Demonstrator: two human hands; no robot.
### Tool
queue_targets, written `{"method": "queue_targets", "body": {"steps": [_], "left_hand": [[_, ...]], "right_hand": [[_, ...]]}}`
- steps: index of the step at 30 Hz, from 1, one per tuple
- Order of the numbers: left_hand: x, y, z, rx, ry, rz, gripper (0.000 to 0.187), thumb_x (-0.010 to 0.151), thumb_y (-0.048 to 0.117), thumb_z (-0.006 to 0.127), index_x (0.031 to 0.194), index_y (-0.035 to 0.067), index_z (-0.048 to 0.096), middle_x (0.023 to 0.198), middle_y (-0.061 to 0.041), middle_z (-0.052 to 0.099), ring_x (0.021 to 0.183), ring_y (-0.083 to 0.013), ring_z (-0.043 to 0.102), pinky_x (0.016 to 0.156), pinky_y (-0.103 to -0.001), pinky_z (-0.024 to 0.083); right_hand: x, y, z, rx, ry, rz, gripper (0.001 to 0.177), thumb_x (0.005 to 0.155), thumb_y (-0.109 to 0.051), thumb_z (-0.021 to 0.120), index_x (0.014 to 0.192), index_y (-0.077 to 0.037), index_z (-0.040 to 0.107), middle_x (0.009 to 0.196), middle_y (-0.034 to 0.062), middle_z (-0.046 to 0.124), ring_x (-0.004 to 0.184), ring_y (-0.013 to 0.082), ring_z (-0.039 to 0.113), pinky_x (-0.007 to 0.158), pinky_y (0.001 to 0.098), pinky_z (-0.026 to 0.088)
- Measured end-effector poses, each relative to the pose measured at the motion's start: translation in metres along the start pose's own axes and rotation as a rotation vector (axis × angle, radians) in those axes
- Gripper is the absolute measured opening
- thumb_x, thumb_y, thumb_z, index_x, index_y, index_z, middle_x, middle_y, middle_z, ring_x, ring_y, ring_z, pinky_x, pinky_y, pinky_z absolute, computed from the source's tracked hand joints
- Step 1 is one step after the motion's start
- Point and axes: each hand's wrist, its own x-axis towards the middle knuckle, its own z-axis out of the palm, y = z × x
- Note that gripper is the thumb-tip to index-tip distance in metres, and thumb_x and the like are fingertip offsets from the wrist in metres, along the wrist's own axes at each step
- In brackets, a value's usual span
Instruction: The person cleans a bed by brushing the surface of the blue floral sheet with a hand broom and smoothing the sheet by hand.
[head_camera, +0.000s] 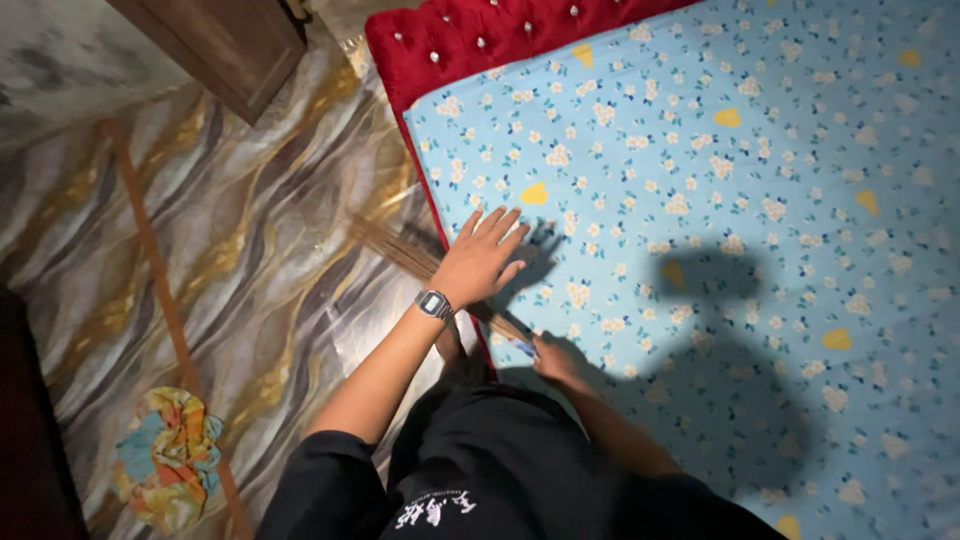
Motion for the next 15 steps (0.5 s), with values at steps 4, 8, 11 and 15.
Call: {"method": "queue_targets", "body": {"steps": [4,8,11,15], "left_hand": [[0.000,0.000,0.001,-0.005,-0.009,-0.011,0.047,0.082,0.029,0.057,0.123,0.007,0.047,0.133,-0.014,0.041,0.125,-0.0310,0.036,0.106,-0.048,0.023],[-0.006,-0.002,0.001,-0.005,0.014,-0.026,0.047,0.081,0.029,0.058,0.122,0.008,0.047,0.133,-0.014,0.041,0.125,-0.0309,0.036,0.105,-0.048,0.023],[-0.009,-0.004,0.001,0.004,0.009,-0.053,0.047,0.081,0.028,0.058,0.122,0.007,0.047,0.133,-0.014,0.042,0.125,-0.0308,0.036,0.105,-0.048,0.024],[-0.014,-0.004,-0.002,0.002,0.016,-0.084,0.048,0.081,0.028,0.058,0.123,0.007,0.046,0.133,-0.014,0.041,0.125,-0.0313,0.036,0.104,-0.048,0.024]], "right_hand": [[-0.005,0.027,-0.035,0.035,0.338,-0.007,0.022,0.072,-0.014,0.054,0.094,-0.011,0.051,0.078,0.0162,0.061,0.073,0.0375,0.059,0.066,0.0484,0.047],[0.018,0.075,-0.077,0.088,0.627,0.294,0.020,0.075,-0.016,0.055,0.093,-0.008,0.052,0.079,0.0171,0.061,0.074,0.0352,0.060,0.064,0.0457,0.047],[0.036,0.105,-0.112,0.299,0.809,0.549,0.021,0.077,-0.019,0.057,0.090,-0.004,0.052,0.081,0.0177,0.062,0.075,0.0328,0.062,0.064,0.0418,0.049],[0.060,0.115,-0.126,1.022,0.801,0.919,0.026,0.077,-0.023,0.059,0.084,0.001,0.051,0.081,0.0179,0.064,0.074,0.0286,0.065,0.060,0.0382,0.051]]}}
